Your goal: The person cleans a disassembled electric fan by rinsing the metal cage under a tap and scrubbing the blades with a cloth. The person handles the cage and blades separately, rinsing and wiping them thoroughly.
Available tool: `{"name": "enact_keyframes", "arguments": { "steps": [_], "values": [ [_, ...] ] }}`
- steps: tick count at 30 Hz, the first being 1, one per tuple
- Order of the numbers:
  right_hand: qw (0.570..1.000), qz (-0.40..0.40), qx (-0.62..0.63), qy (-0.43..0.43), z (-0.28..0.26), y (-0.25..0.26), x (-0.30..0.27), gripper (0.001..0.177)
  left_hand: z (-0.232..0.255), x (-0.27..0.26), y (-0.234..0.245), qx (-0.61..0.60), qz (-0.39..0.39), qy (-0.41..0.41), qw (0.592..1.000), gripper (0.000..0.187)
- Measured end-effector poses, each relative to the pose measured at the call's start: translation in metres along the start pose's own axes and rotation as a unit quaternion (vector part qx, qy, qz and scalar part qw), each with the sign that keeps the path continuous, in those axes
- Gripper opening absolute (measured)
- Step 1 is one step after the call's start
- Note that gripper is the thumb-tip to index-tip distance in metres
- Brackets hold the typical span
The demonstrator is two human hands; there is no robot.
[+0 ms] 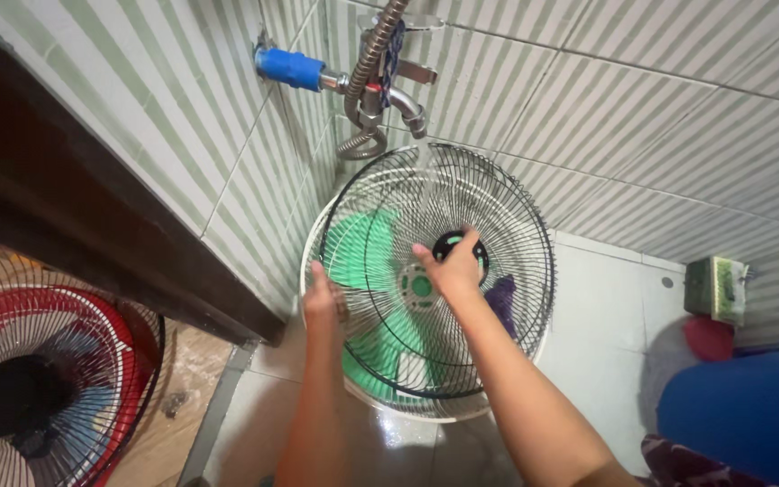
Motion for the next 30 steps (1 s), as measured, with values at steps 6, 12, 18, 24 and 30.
{"name": "enact_keyframes", "arguments": {
  "steps": [6,12,18,24,30],
  "values": [
    [0.991,-0.066,0.006,0.120,-0.014,0.023,-0.023,0.104,0.079,-0.002,-0.035,0.492,0.089,-0.278,0.820,0.065],
    [0.959,-0.038,-0.075,0.270,-0.021,0.058,-0.042,0.078,0.071,-0.049,-0.124,0.647,0.033,-0.309,0.696,0.084],
    [0.961,0.123,-0.064,0.239,-0.003,0.081,-0.033,0.035,0.059,-0.085,-0.181,0.615,-0.052,-0.565,0.548,0.083],
    [0.941,0.136,-0.069,0.301,0.007,0.073,-0.030,0.023,0.100,-0.071,-0.232,0.668,0.018,-0.431,0.607,0.084],
    [0.939,0.162,-0.051,0.299,0.011,0.072,-0.026,0.013,0.098,-0.103,-0.233,0.681,-0.158,-0.586,0.410,0.075]
  ]
}}
Point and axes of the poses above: each hand's wrist, its own x-axis towards the middle knuckle, its own y-axis out of the back of the hand, z = x × y, the point moved 3 cm from there along x, towards the middle knuckle, and after that the axes turned 3 degrees about y, right-handed, at the moved point
